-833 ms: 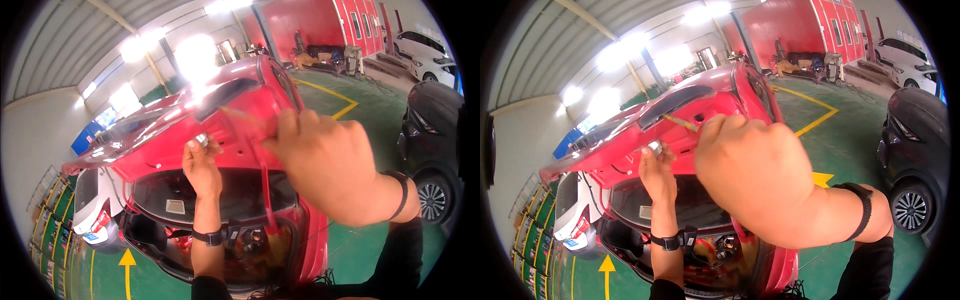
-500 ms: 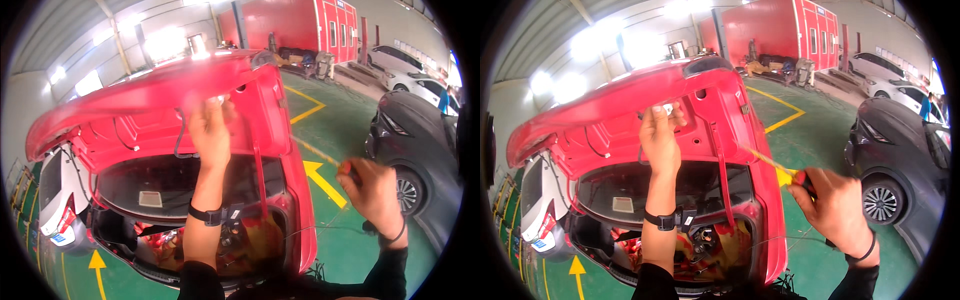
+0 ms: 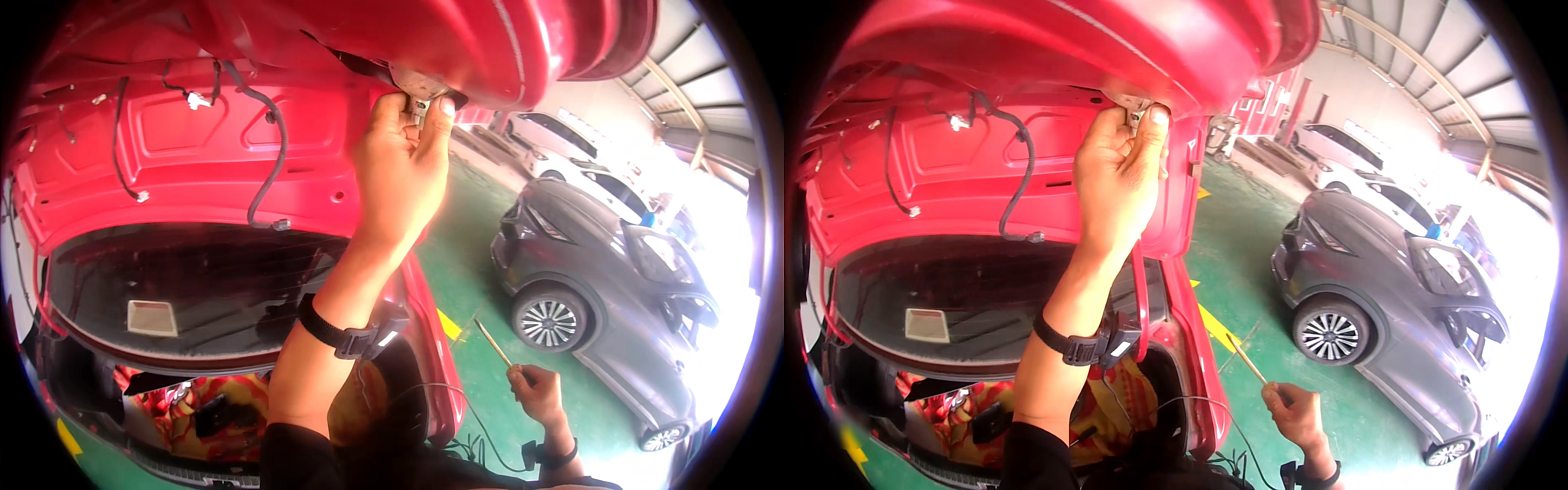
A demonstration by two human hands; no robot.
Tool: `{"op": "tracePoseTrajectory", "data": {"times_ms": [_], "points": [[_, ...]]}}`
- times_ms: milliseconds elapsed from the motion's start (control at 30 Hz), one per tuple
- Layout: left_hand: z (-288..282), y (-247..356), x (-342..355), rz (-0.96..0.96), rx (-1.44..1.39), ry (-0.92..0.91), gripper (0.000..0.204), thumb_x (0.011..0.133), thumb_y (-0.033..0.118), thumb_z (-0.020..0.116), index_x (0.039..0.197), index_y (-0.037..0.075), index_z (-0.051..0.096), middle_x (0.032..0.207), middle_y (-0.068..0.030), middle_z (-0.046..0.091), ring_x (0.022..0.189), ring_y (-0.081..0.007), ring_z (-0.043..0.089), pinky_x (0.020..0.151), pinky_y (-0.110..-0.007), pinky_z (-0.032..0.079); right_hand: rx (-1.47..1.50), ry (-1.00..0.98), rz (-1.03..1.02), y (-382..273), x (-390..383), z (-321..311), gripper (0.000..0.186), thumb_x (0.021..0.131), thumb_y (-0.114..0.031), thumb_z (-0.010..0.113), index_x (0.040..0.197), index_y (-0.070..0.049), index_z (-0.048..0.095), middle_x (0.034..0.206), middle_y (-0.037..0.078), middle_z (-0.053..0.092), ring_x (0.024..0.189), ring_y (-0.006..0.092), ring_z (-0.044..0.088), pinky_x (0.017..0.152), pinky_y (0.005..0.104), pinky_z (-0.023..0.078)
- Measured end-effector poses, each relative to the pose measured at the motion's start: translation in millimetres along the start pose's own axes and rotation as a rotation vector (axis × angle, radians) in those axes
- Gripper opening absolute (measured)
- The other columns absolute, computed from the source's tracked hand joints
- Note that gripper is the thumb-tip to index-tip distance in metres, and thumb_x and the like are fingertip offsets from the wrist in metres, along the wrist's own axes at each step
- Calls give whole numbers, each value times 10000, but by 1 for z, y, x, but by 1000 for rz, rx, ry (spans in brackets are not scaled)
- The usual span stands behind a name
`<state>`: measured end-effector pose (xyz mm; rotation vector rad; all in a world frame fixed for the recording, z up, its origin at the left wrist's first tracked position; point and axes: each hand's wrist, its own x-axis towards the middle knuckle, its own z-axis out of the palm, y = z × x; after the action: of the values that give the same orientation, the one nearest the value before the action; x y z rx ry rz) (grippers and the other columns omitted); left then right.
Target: The person uses a screwdriver and a wrench to remove and work on components inside a car trunk lid, including handling a small white connector and a black cable.
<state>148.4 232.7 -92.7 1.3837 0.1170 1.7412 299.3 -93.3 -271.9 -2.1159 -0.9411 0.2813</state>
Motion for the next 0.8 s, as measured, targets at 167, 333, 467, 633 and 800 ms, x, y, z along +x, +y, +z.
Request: {"op": "tracePoseTrajectory", "data": {"times_ms": [167,333,467,633,800], "points": [[3,-13,-2,163,-46,-26,223,996,197,633,1014,-21,585,829,-2,632,720,-23,529,640,-200,439,85,-31,-21,-13,-4,17,237,938,-213,707,979,20,718,646,-19,600,580,36,525,535,230,447],[0,-19,7,35,-103,7,324,934,271,692,1028,-20,586,800,-91,653,682,-143,603,626,-295,480,142,-41,-31,-22,5,39,249,930,-207,724,1022,24,718,708,-16,635,612,35,549,556,225,468],[-1,-22,2,39,-300,-59,333,924,261,711,996,-32,569,749,-92,659,654,-148,634,609,-306,499,80,-43,-34,-28,8,45,244,941,-206,708,1038,18,720,726,-15,650,619,38,559,570,220,477],[2,-21,2,63,-449,-84,275,933,201,703,971,-29,557,730,-56,658,636,-72,597,590,-250,480,84,-34,0,-21,18,45,246,950,-205,697,1050,18,717,733,-13,655,620,43,560,574,218,479],[-1,-19,5,30,-344,-57,263,930,192,705,980,-26,565,734,-50,660,627,-58,581,566,-242,461,86,-25,8,-19,20,51,249,955,-212,690,1036,21,716,736,-16,647,630,39,559,580,218,480]]}}
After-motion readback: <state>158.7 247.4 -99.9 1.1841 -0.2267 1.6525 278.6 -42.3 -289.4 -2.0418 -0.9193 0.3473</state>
